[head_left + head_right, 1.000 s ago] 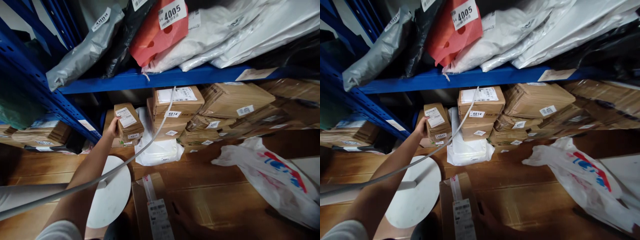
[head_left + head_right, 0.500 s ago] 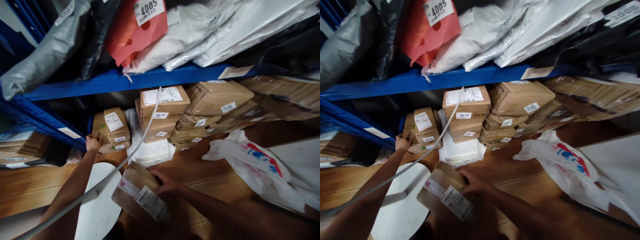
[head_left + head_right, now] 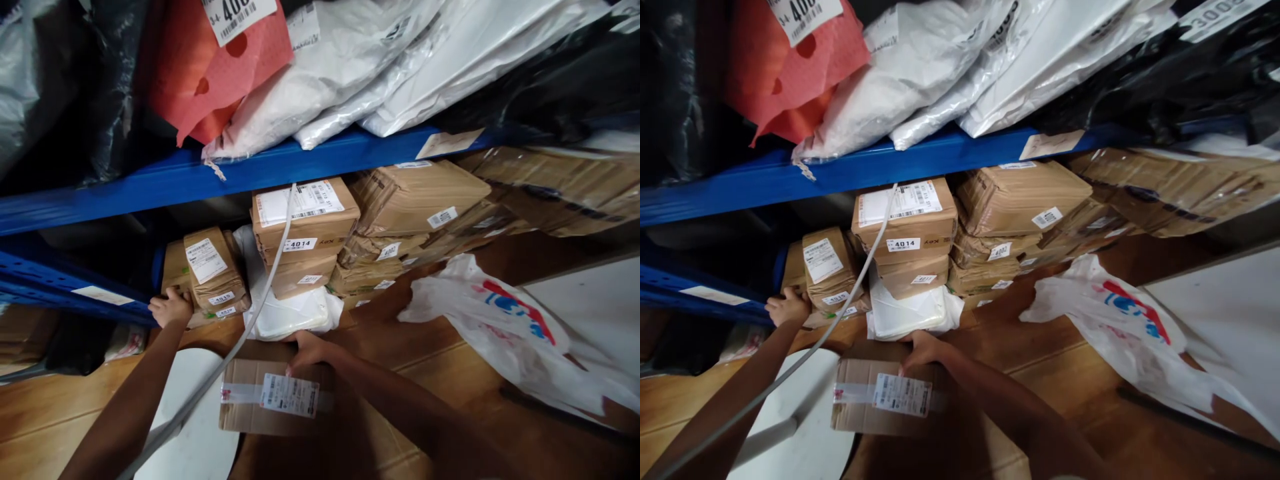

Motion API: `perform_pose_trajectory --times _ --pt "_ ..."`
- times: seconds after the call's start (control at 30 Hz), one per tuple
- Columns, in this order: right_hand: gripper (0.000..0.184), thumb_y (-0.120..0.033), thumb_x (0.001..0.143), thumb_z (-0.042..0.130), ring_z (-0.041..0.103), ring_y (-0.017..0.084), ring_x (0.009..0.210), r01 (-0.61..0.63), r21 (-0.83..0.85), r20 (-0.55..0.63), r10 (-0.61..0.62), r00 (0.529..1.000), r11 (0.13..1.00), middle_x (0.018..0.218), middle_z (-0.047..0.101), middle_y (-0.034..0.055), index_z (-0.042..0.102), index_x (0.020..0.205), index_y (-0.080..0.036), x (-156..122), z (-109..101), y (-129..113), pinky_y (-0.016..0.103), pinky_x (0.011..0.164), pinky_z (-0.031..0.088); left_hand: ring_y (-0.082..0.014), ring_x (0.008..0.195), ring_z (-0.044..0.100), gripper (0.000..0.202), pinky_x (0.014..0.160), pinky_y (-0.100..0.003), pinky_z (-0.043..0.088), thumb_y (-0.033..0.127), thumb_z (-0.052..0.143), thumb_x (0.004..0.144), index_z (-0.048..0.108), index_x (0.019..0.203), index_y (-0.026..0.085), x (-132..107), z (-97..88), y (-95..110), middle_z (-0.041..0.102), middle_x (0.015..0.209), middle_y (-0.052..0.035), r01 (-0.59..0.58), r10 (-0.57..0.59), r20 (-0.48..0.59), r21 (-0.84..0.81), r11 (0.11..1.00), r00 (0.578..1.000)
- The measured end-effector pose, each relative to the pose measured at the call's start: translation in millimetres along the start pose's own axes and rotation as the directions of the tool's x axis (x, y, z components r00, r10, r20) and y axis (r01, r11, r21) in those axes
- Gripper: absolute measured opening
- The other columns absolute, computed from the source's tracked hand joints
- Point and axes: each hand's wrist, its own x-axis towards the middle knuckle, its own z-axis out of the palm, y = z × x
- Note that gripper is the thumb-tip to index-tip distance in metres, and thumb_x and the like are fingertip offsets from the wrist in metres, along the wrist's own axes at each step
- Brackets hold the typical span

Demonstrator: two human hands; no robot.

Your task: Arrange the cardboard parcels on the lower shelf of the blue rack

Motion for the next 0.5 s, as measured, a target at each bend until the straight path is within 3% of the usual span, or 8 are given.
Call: perform_pose_trajectory --times 0.17,0.33,0.5 --pt "0.069 -0.036 0.045 0.091 0.067 0.036 0.112 0.045 0.070 0.018 -0.047 0.999 0.997 0.107 0.079 0.0043 0.078 0.110 -0.016 14.6 -1.5 -2.5 0.042 0.101 0.050 -0.0463 0.123 0.044 0.052 0.097 -0.051 0.038 0.047 0.042 0.096 0.053 0.128 0.009 -3.2 0.4 6.1 0.044 0.131 -0.0311 -0.001 0.001 -0.020 0.006 1.000 1.000" --pt "0.068 -0.034 0.045 0.091 0.067 0.035 0.112 0.009 0.002 0.003 -0.009 1.000 1.000 0.104 0.080 0.0036 0.079 0.109 -0.017 31.1 -10.6 -13.3 0.042 0.102 0.047 -0.0485 0.120 0.047 0.052 0.093 -0.052 0.039 0.045 0.042 0.096 0.054 0.128 0.006 -1.7 3.7 9.9 0.047 0.127 -0.0348 -0.018 0.018 -0.034 -0.012 1.000 0.999" --pt "0.069 -0.037 0.047 0.091 0.066 0.036 0.115 0.023 -0.014 0.014 -0.023 1.000 1.000 0.110 0.079 0.0040 0.078 0.112 -0.019 31.6 -10.9 -17.8 0.043 0.102 0.048 -0.0454 0.130 0.042 0.045 0.106 -0.056 0.032 0.026 0.036 0.095 0.056 0.127 0.002 23.0 -1.6 14.7 0.047 0.134 -0.0351 -0.155 0.154 -0.048 -0.033 0.987 0.987"
